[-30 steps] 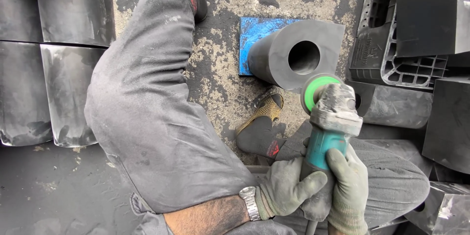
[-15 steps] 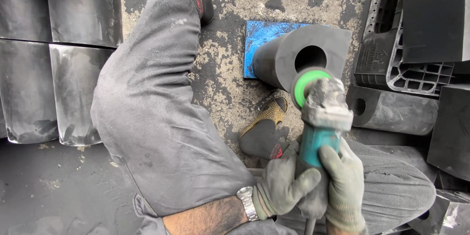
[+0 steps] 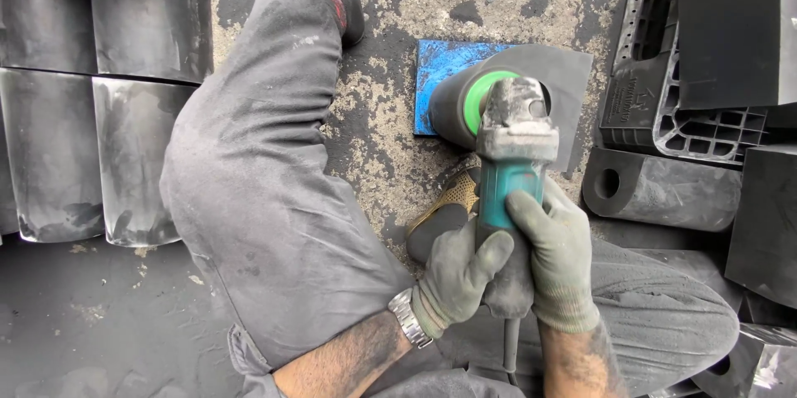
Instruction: Smoothing the edges of a large black rubber block using a handheld angle grinder.
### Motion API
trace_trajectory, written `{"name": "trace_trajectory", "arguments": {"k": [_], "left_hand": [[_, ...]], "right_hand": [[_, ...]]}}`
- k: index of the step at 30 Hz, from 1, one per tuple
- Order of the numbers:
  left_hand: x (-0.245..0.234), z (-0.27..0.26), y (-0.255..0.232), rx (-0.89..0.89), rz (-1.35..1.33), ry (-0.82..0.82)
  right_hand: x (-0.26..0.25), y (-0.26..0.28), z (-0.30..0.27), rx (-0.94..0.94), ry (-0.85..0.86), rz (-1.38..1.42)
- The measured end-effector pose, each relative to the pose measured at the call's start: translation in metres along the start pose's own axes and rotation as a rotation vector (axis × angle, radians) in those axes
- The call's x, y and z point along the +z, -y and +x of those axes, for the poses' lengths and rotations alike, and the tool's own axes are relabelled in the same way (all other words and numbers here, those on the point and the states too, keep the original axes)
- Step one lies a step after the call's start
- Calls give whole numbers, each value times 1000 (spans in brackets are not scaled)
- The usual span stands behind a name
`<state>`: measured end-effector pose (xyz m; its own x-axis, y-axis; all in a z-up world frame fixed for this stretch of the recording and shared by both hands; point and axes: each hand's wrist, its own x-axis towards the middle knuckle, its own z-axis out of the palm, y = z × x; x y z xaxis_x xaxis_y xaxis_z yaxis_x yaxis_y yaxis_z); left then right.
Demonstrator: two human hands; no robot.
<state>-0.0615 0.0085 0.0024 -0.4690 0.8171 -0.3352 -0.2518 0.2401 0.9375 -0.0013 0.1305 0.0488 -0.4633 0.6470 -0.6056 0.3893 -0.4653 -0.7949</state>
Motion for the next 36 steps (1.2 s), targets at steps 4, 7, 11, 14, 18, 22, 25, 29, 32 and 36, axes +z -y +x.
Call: {"name": "trace_trajectory", "arguments": {"k": [4, 7, 11, 14, 18, 22, 25, 29, 32, 36], "left_hand": [[6, -4, 4, 28, -3, -20], [23, -24, 16, 63, 13, 55], [42, -39, 26, 30, 93, 263], [53, -42, 32, 48, 161, 337], [56, -42, 38, 47, 199, 358], [50, -41, 30, 47, 178, 309], [47, -41, 26, 65, 125, 267], [45, -44, 20, -19, 68, 210], [47, -43, 17, -30, 22, 197], [54, -39, 22, -7, 118, 240]], "right_hand": [[-9, -6, -11, -11, -30, -20], [-27, -23, -39, 6, -89, 3], [-56, -53, -71, 7, -208, 212], [-65, -62, -79, -22, -235, 291], [-73, -68, -79, -36, -218, 253], [-62, -55, -72, -13, -190, 231], [-63, -59, -66, 24, -238, 182], [-60, -58, -59, 45, -153, 177], [-60, -53, -63, 45, -172, 175], [-65, -51, -65, 69, -266, 162]]}}
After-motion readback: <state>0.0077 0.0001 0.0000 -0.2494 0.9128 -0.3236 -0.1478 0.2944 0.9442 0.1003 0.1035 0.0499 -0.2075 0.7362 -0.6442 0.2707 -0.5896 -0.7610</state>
